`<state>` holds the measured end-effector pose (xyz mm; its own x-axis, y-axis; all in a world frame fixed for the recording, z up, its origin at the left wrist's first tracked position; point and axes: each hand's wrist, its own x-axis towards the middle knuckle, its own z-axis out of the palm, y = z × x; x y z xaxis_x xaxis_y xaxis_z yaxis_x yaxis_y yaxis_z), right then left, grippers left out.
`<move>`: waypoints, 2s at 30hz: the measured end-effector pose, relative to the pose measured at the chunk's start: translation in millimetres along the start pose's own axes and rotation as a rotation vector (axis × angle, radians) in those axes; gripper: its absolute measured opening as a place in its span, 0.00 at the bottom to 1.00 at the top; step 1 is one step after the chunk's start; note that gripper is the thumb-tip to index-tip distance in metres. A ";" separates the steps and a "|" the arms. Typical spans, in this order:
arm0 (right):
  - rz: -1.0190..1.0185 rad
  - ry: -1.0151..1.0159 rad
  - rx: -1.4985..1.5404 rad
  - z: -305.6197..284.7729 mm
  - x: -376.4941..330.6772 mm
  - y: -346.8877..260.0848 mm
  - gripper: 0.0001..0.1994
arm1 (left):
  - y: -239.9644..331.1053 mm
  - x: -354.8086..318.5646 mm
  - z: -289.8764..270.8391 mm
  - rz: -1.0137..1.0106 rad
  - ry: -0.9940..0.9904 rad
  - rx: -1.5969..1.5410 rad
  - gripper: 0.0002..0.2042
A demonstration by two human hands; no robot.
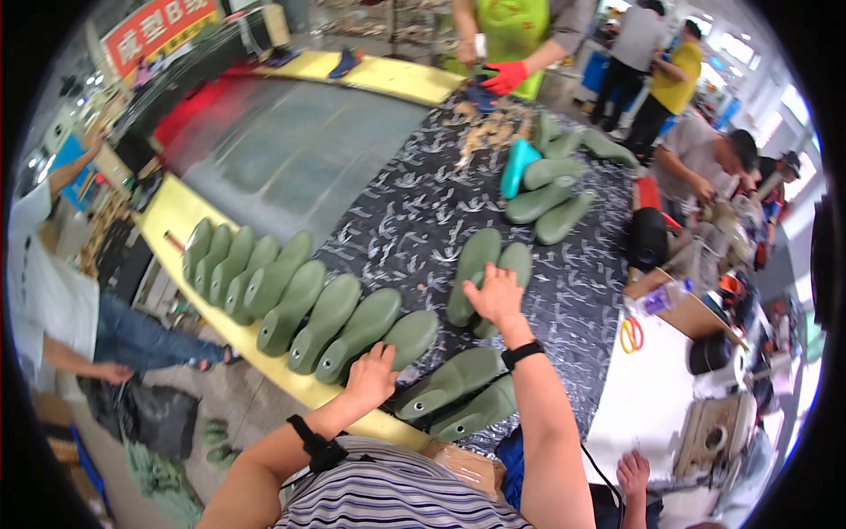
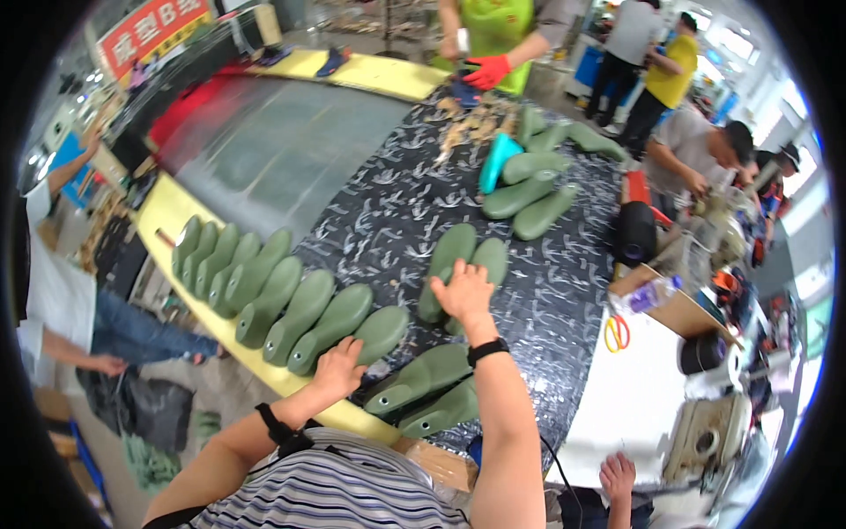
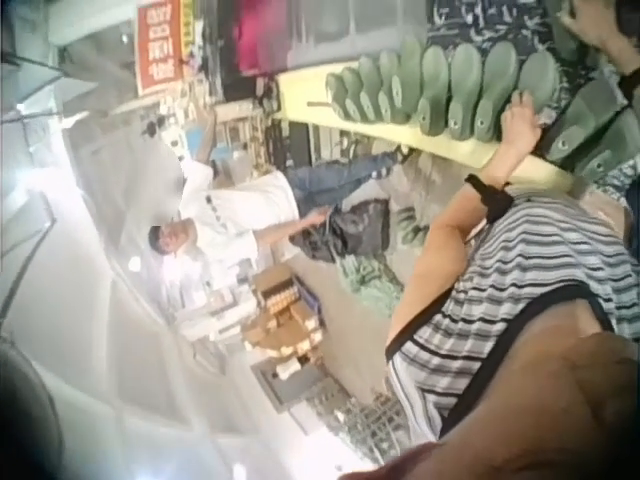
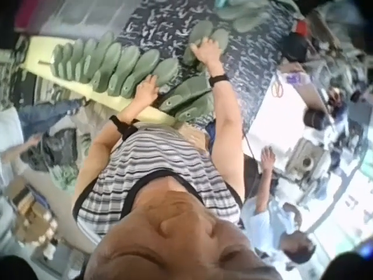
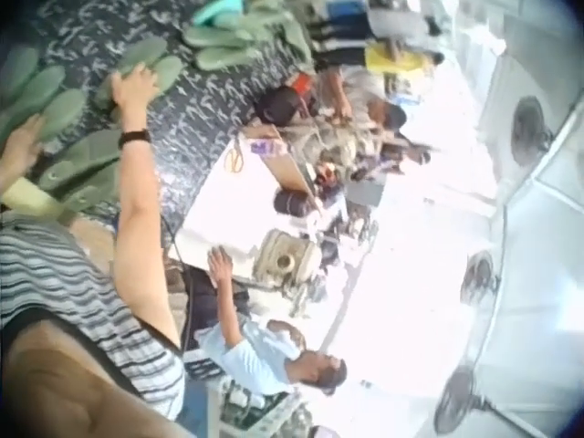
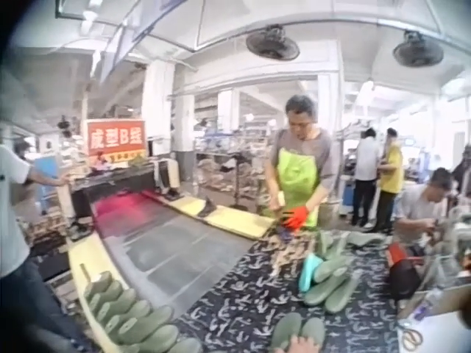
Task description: The recorder is organizing and sorting green shoe lasts on a conveyor belt and from a pile on the floor in a manufacturing facility.
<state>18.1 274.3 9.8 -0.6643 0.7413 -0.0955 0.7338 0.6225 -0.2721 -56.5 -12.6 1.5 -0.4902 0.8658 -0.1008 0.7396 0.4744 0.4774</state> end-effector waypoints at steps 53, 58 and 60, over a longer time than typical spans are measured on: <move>0.447 0.072 0.985 86.4 -381.5 -140.2 0.17 | -39.5 19.4 19.8 0.479 -0.034 -0.153 0.22; 0.507 0.078 0.960 144.0 -419.8 -179.1 0.19 | -40.7 20.7 18.6 0.508 -0.070 -0.128 0.20; 0.659 0.077 0.918 173.0 -447.1 -190.5 0.18 | -41.7 17.0 10.9 0.509 -0.077 -0.130 0.19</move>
<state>150.7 -219.2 -61.3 -0.1530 0.8899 -0.4297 0.5349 -0.2911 -0.7932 -90.7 -16.0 -29.6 -0.0447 0.9929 0.1103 0.8093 -0.0288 0.5868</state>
